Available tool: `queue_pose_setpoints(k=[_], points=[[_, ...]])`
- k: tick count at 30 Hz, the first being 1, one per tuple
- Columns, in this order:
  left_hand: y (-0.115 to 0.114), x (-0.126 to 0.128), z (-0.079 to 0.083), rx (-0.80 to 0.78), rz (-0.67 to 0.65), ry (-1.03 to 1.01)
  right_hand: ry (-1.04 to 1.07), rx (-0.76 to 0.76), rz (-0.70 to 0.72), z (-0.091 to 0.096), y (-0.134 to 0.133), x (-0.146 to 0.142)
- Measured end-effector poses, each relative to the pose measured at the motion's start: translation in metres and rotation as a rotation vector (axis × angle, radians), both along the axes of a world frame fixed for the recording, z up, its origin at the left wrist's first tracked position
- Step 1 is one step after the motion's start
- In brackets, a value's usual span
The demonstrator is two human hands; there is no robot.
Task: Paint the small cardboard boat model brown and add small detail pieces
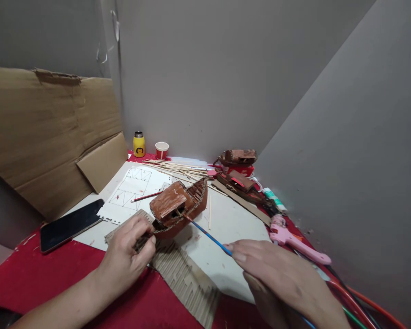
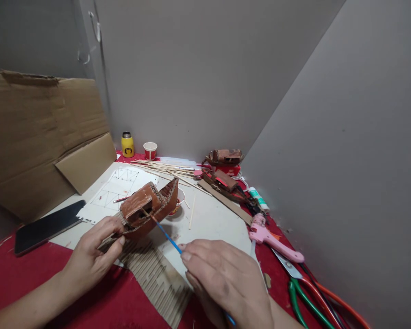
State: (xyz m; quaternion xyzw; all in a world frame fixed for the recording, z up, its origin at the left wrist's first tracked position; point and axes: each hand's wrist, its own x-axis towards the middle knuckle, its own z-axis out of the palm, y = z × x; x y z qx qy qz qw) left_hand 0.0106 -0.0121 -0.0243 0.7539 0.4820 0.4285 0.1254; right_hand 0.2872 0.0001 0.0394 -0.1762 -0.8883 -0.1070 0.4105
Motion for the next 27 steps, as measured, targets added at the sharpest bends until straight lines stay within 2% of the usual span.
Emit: queue_pose_setpoints(k=[8, 11, 15, 19, 23, 27], points=[[-0.001, 0.001, 0.000, 0.045, 0.027, 0.044, 0.097, -0.043, -0.050, -0.007, -0.008, 0.012], [-0.001, 0.002, -0.001, 0.104, 0.052, 0.076, 0.135, 0.000, -0.078, -0.008, -0.011, 0.017], [-0.002, 0.002, -0.002, 0.192, 0.075, 0.151, 0.129, -0.057, -0.107, -0.008, -0.011, 0.017], [-0.005, 0.000, -0.003, 0.249, 0.103, 0.242, 0.190, -0.078, -0.055, -0.003, -0.009, 0.010], [-0.008, -0.001, -0.004, 0.304, 0.127, 0.322, 0.114, -0.117, -0.016, 0.005, -0.009, 0.006], [-0.008, -0.001, -0.005, 0.343, 0.151, 0.368, 0.081, -0.117, -0.039, 0.005, -0.008, 0.013]])
